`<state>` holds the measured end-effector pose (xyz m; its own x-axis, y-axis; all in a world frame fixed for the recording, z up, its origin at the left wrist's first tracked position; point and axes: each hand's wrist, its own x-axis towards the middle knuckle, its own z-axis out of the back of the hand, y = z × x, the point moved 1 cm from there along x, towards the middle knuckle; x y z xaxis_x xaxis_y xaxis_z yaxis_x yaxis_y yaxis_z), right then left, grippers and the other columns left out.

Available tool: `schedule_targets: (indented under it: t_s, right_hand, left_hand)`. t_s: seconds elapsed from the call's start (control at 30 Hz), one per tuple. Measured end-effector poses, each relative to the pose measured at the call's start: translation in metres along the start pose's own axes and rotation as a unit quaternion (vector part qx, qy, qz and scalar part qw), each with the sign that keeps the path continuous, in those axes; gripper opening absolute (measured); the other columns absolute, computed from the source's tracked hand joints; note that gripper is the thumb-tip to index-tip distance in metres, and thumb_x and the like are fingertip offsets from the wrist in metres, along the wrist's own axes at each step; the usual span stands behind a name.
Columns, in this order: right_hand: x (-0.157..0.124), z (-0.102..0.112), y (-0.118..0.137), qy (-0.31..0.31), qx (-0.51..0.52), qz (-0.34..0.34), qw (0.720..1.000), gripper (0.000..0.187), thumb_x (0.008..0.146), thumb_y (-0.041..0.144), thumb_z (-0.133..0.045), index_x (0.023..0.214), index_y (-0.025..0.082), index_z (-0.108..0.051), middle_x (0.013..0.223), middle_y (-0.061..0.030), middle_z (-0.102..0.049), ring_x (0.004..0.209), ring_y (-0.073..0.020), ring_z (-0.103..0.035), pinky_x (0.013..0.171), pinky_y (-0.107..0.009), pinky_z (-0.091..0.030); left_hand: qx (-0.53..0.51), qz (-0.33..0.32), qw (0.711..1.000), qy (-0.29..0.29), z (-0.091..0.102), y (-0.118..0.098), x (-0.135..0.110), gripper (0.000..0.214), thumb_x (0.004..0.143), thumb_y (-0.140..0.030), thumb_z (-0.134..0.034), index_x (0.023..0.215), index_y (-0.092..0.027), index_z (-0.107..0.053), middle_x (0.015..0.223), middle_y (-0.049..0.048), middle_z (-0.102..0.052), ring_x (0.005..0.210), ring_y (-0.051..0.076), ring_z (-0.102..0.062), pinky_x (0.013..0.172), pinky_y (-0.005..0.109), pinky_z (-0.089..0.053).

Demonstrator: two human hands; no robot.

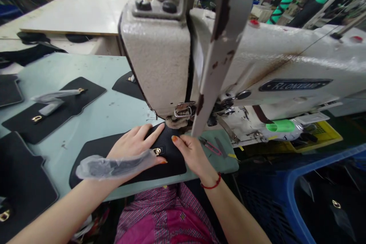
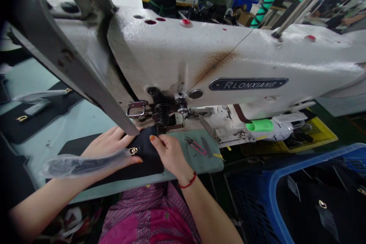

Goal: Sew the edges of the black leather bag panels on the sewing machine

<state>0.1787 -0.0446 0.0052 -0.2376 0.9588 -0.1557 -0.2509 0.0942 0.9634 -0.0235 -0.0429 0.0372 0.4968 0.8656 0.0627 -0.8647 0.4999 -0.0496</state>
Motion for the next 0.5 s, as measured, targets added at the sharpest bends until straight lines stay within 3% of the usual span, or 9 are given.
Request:
schedule_targets:
  t_s: [0.3,0.5]
  right_hand:
    - [0.013,0.003,0.01,0.0,-0.019,0.007,1.0,0.048,0.093,0.051,-0.048,0.06,0.019,-0.036,0.061,0.0042,-0.029,0.058,-0.0093,-0.029,0.053,-0.025,-0.021]
    - [-0.021,0.003,-0.011,-0.001,-0.006,0.033,0.999,0.044,0.096,0.048,-0.046,0.065,0.019,-0.04,0.061,0.0041,-0.04,0.056,-0.009,-0.042,0.053,-0.022,-0.029]
  left_hand:
    - [-0.02,0.026,0.999,0.014,0.002,0.009,0.012,0.078,0.073,-0.065,-0.067,0.136,-0.02,-0.054,0.117,0.0165,-0.063,0.105,0.036,-0.061,0.092,0.046,-0.051]
    - [-0.024,0.014,1.0,0.006,0.006,0.01,0.017,0.07,0.075,-0.063,-0.067,0.131,-0.023,-0.059,0.117,0.0152,-0.064,0.103,0.034,-0.061,0.092,0.045,-0.049]
